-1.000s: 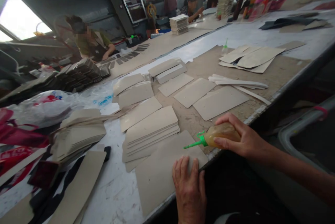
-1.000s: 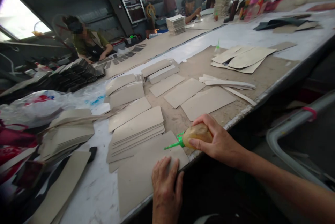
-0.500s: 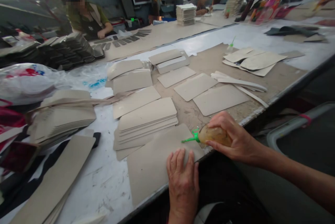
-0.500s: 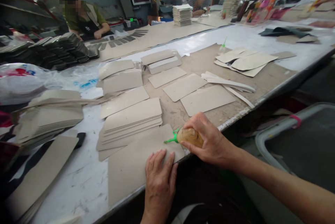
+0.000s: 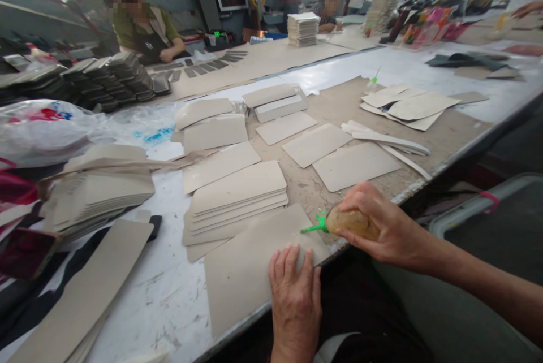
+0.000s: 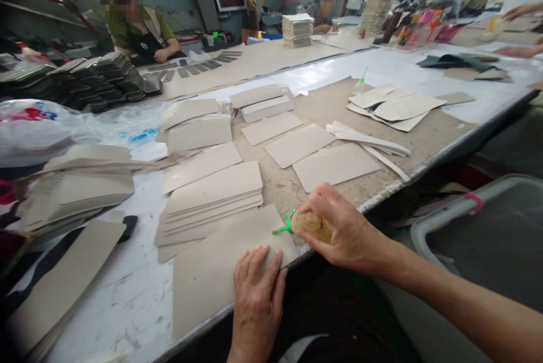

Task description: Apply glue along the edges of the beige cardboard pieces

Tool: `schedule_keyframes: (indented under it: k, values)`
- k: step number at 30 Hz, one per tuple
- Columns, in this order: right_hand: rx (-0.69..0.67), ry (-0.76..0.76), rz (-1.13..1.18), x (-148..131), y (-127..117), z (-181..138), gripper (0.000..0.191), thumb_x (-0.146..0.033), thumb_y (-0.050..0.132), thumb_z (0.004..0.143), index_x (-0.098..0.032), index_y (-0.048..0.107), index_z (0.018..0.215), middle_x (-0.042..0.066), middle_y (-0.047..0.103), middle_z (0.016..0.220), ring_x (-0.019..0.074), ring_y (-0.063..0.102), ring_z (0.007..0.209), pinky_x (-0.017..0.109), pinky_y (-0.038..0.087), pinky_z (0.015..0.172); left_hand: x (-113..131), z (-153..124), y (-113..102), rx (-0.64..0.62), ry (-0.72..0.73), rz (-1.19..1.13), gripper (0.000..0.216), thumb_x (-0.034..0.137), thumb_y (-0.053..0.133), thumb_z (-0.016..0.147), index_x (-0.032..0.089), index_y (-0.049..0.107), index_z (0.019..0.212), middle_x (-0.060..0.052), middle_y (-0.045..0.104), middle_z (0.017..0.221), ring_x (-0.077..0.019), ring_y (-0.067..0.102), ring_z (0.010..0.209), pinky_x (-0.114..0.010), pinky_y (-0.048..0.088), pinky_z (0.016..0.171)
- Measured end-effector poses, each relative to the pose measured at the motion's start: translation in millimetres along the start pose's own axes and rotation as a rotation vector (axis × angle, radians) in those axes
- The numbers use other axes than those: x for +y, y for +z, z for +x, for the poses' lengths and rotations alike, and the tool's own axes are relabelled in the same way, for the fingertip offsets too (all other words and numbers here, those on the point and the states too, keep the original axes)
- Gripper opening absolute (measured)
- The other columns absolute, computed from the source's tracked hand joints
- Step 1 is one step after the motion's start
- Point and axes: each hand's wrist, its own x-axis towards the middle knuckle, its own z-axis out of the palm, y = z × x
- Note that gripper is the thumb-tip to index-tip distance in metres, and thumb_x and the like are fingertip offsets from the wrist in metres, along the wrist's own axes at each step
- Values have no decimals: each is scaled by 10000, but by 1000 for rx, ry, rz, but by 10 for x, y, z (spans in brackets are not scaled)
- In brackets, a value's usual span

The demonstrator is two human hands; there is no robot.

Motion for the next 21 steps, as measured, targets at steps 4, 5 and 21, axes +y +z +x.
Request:
schedule_keyframes:
  k: [4,5,21]
  values:
    - [7,-35,-5,-36,95,12,254,-201,693,795,-237,558,1007,70,547,956,224,578,881,351,512,784,6,24,-35,-7,20,15,296,133,584,880,187,620,1169,-118,612,1166,-252,538,1159,-485,433,1031]
    - [-2,-39,2,-48,111,11,259,-205,694,796,-238,554,1011,70,545,958,225,578,883,352,513,787,6,30,-43,-9,34,25,297,132,586,879,184,621,1169,-119,612,1160,-253,536,1156,-483,435,1027]
    - [39,-79,-51,-39,104,-31,268,-200,673,816,-248,535,1040,65,544,970,224,572,906,360,508,811,-24,14,-21,23,37,40,296,134,583,874,206,628,1157,-109,616,1165,-255,543,1154,-485,454,1020]
